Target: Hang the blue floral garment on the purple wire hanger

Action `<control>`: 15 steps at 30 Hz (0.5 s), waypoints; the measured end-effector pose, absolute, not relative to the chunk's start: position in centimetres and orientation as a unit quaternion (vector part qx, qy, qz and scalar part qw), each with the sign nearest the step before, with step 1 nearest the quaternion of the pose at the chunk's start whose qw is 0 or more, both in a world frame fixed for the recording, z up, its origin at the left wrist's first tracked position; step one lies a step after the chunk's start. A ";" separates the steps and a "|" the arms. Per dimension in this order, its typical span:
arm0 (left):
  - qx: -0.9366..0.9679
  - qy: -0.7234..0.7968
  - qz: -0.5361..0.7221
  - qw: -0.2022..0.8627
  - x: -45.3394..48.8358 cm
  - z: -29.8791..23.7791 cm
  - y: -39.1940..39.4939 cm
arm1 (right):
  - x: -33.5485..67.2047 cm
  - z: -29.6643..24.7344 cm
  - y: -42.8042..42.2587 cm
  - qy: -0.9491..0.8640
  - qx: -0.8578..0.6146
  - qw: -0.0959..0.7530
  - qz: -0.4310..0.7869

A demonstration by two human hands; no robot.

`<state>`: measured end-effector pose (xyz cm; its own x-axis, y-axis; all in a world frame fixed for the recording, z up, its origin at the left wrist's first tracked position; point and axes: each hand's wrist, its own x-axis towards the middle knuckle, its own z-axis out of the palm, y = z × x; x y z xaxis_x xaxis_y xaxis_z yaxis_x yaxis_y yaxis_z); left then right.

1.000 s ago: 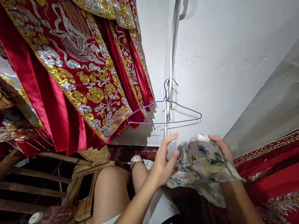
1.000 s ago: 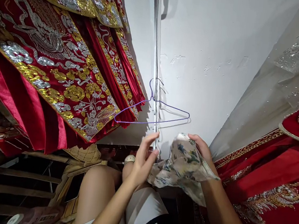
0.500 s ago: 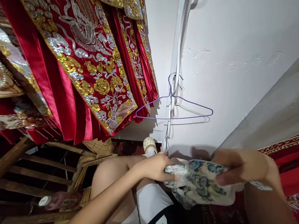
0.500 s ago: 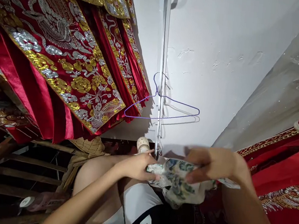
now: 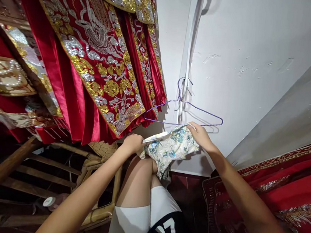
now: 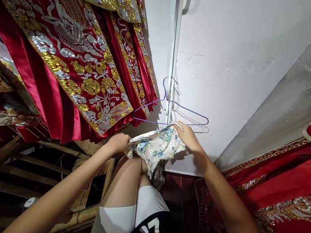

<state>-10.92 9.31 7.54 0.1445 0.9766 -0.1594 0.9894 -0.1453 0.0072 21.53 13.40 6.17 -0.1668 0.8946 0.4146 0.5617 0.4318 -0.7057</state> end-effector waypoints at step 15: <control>0.738 0.490 0.428 0.178 -10.4 10.2 13.4 | 22.9 8.7 10.8 -0.711 -0.490 0.415 0.286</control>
